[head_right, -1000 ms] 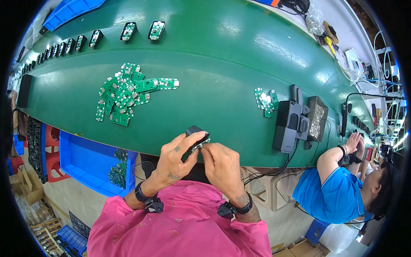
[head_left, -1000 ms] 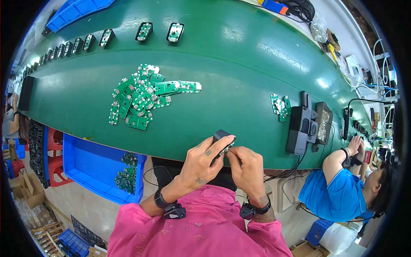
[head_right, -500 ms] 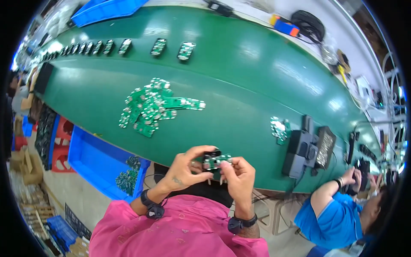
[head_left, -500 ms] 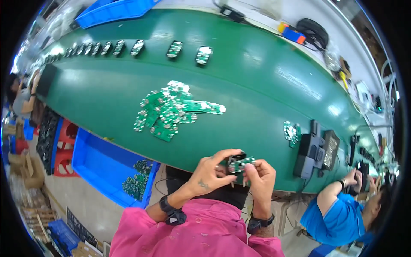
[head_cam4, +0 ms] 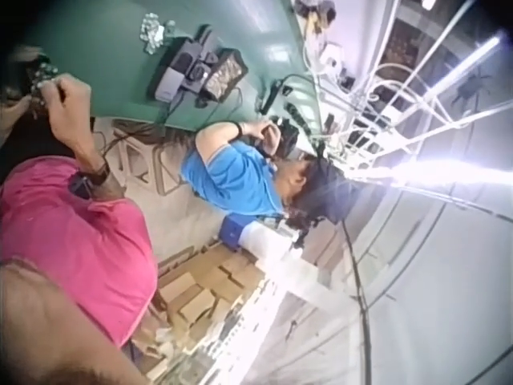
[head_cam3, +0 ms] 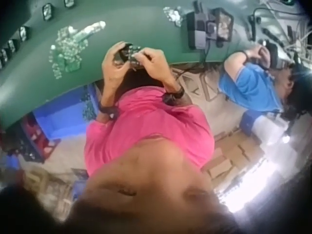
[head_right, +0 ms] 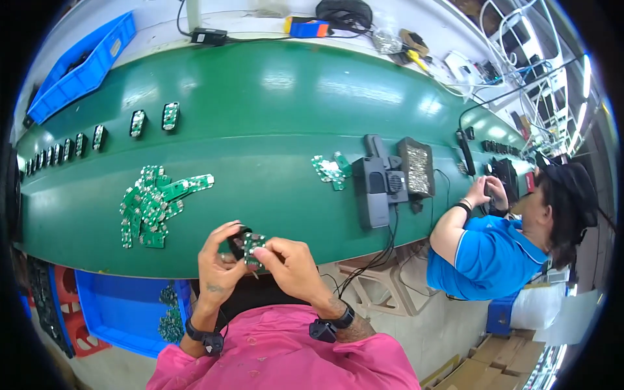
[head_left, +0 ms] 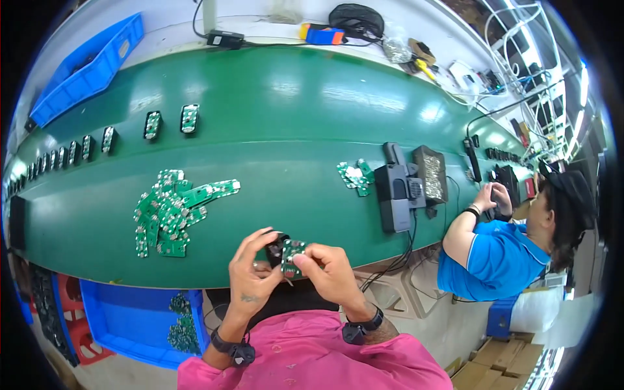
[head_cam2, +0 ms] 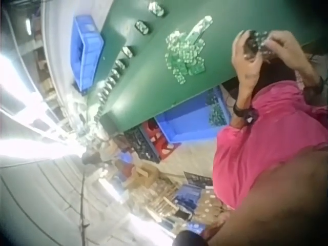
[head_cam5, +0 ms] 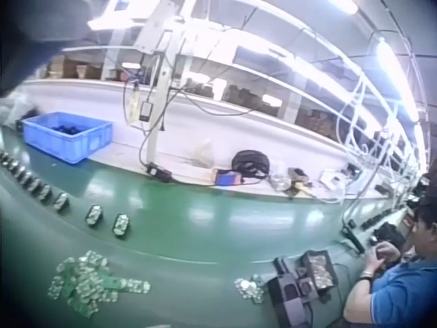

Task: The person assembles electronic devices by fitting circuit boards into plastic housings and snapping them together. After completing several units, the person gathers loose circuit boards from the table and places them into a blue bin.

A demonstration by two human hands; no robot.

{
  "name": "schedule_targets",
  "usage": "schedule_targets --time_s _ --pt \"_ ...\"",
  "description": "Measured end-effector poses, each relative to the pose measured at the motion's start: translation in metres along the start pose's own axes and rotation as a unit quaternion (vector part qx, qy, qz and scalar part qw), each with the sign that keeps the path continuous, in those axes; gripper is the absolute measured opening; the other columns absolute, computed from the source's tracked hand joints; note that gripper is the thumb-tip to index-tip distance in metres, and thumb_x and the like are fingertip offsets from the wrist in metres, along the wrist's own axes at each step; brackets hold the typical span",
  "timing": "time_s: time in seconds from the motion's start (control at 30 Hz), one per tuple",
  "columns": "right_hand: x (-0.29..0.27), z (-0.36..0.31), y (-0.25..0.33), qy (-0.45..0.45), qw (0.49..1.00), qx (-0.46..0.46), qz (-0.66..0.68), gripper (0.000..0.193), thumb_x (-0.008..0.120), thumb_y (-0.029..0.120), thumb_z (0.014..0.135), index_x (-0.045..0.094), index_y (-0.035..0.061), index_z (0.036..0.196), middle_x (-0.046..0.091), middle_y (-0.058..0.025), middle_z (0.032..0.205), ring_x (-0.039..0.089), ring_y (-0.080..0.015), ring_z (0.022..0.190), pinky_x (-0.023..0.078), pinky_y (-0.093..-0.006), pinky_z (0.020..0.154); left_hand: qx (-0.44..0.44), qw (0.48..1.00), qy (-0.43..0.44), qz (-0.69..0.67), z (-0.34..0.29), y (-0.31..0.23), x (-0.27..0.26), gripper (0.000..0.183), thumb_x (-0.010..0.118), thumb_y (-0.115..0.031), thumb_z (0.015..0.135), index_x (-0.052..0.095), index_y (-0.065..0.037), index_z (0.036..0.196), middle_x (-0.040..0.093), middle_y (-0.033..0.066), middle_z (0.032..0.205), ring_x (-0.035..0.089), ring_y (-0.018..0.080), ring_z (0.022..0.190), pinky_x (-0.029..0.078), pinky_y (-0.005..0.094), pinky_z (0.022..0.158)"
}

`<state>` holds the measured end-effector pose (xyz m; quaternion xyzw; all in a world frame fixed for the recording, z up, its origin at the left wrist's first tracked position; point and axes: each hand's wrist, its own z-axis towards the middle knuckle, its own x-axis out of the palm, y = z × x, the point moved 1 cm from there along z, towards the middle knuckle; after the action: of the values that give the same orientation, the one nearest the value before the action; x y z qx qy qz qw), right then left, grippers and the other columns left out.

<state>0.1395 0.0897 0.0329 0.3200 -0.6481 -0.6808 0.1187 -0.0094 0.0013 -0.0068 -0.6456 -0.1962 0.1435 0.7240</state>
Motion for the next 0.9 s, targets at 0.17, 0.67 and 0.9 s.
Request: schedule_targets --time_s 0.17,0.67,0.9 --pt "-0.003 0.003 0.018 0.117 0.991 -0.029 -0.065 0.023 0.065 0.017 0.093 0.065 -0.0015 0.081 0.060 -0.0120 0.066 0.056 -0.0208 0.056 0.043 -0.0340 0.054 0.064 0.993 -0.031 0.094 -0.002 -0.006 0.005 0.049 0.069 0.008 0.078 0.062 -0.006 0.125 0.055 0.0151 0.133 0.069 0.0153 0.086 0.057 0.0225 0.060" --pt "0.012 0.005 0.021 -0.015 0.987 -0.064 -0.144 0.026 0.068 0.014 0.092 0.060 -0.0022 0.073 0.055 -0.0106 0.060 0.049 -0.0188 0.049 0.037 -0.0335 0.048 0.022 0.999 -0.007 0.023 0.001 -0.011 0.001 0.050 0.056 0.012 0.082 0.060 -0.003 0.129 0.063 0.0149 0.124 0.068 0.0149 0.091 0.057 0.0256 0.069" --pt "0.014 0.005 0.012 -0.018 0.978 -0.086 -0.189 0.029 0.073 0.016 0.090 0.057 -0.0005 0.071 0.052 -0.0090 0.058 0.047 -0.0176 0.048 0.035 -0.0328 0.045 -0.049 0.996 0.032 -0.061 -0.001 -0.010 -0.002 0.035 0.056 -0.004 0.096 0.056 -0.002 0.131 0.063 0.0125 0.119 0.067 0.0119 0.072 0.056 0.0236 0.057"
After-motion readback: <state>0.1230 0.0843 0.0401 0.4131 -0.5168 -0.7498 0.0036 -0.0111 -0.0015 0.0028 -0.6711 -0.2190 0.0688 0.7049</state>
